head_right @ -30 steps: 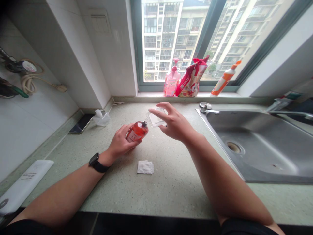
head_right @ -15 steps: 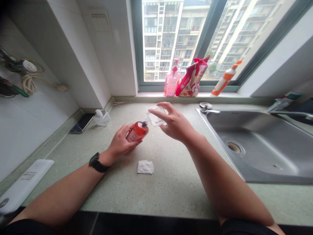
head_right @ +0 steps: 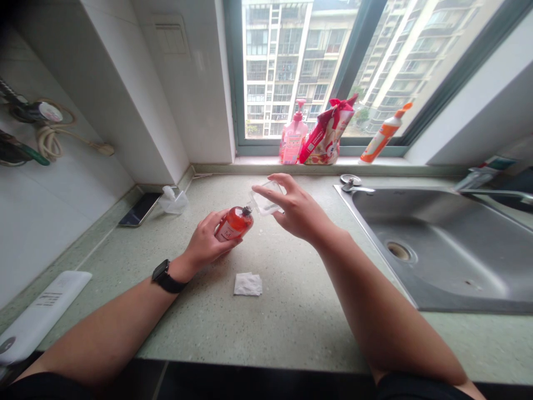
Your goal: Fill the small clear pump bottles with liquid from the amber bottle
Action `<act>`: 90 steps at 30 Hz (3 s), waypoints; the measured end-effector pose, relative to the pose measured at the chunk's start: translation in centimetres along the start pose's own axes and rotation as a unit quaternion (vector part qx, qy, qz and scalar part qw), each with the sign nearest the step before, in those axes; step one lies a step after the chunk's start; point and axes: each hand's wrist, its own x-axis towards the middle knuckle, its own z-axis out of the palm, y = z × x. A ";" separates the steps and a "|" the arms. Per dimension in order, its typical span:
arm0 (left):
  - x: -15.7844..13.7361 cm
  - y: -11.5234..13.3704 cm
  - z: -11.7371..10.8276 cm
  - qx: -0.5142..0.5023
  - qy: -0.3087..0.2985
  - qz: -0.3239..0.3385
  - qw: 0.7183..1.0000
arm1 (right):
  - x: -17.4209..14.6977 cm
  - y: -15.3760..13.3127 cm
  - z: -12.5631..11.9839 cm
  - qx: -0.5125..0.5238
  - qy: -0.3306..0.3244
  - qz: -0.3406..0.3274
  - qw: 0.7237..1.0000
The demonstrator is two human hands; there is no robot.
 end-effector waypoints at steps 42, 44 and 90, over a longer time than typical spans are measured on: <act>0.1 0.4 -0.2 -0.008 -0.009 -0.004 1.000 | -0.2 -0.3 -0.3 -0.023 -0.012 -0.005 1.000; 0.1 0.4 -0.2 -0.008 -0.008 -0.003 1.000 | -0.1 -0.4 -0.4 -0.026 -0.012 -0.004 1.000; 0.1 0.4 -0.2 0.003 0.003 0.000 1.000 | 0.1 -1.3 -0.4 0.036 -0.003 -0.012 0.999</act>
